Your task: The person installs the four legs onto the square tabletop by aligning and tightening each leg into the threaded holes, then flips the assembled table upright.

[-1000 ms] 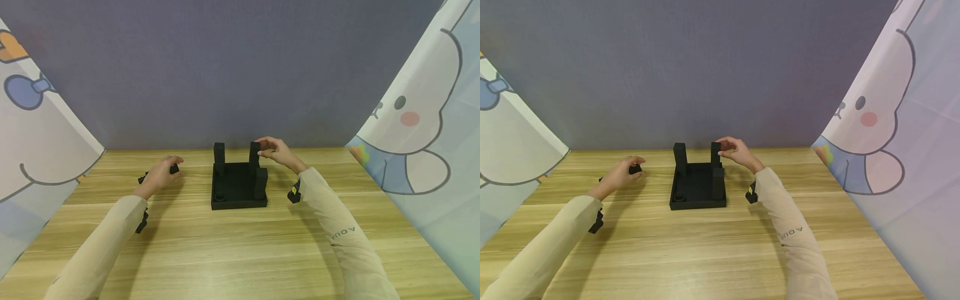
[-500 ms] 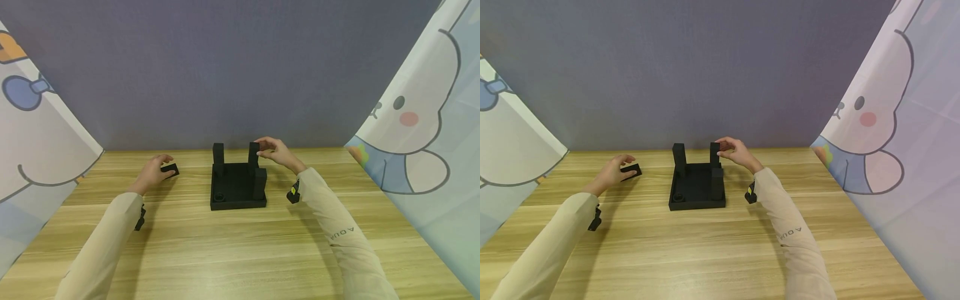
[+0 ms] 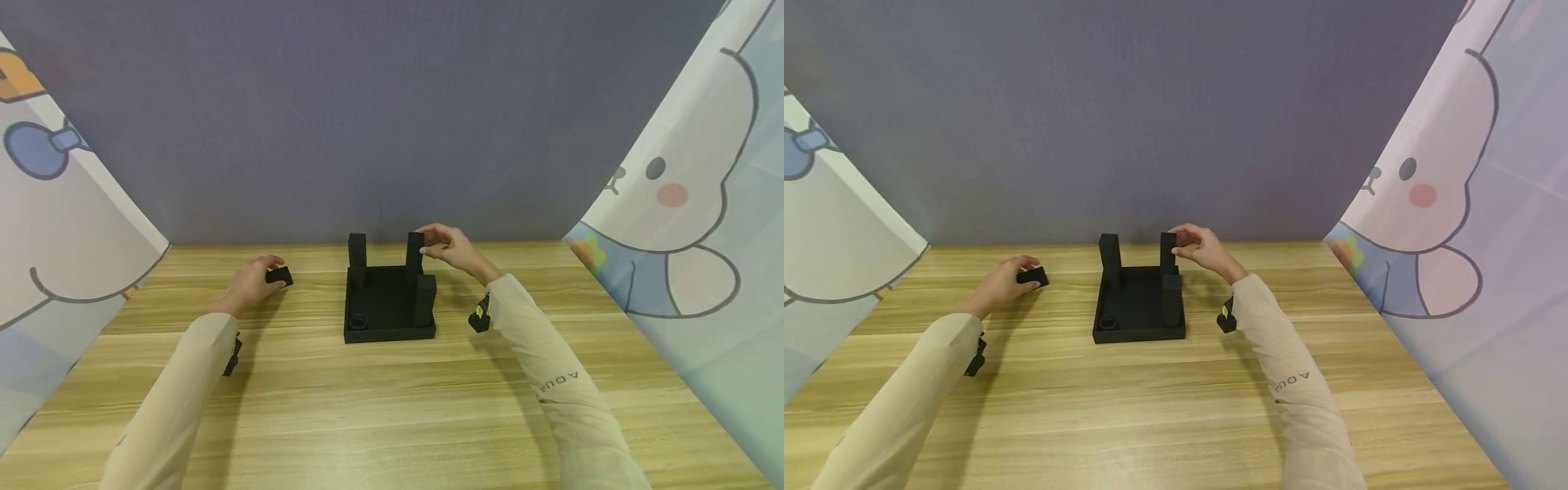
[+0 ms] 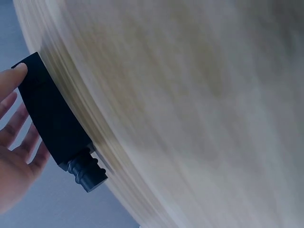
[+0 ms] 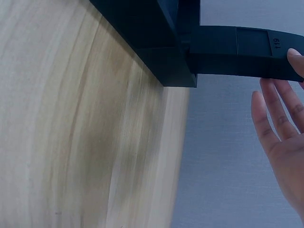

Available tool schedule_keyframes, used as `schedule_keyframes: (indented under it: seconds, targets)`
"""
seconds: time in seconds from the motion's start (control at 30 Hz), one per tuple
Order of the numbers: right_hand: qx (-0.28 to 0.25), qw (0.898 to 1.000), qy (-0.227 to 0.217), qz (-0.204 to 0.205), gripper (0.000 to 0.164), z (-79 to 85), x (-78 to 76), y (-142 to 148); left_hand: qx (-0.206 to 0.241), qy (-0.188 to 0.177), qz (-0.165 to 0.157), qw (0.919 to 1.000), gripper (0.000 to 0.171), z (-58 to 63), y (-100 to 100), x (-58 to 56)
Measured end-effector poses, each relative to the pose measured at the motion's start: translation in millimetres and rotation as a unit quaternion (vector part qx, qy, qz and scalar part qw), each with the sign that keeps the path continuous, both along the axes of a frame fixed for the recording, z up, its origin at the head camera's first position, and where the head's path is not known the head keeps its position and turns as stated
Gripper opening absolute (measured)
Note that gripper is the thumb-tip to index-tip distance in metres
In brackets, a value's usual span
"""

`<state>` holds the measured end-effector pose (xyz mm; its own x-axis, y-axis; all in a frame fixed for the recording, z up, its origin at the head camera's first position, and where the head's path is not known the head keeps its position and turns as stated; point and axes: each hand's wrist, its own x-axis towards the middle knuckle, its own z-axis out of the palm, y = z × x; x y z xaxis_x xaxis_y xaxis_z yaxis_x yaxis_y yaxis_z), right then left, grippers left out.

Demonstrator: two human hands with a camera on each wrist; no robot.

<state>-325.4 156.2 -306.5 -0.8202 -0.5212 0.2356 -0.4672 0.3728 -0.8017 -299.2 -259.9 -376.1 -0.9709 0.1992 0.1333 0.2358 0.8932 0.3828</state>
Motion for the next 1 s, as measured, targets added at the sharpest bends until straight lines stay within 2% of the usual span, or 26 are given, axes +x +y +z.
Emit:
schedule_keyframes:
  seconds: [0.4,0.77,1.0]
  targets:
    - [-0.009,1.0,-0.001,0.007,0.041,-2.0,-3.0,0.9,-0.034,-0.002,-0.001,0.9994,0.045,-0.9,1.0,-1.5]
    - [-0.01,1.0,0.006,0.009,0.041,-1.0,-1.9,0.4,-0.039,0.005,-0.019,0.9991,0.043,3.7,-1.8,1.1]
    - [-0.015,1.0,0.015,0.012,0.041,-12.4,-13.8,4.2,-0.038,0.018,-0.036,0.9985,0.043,7.8,-4.1,2.4]
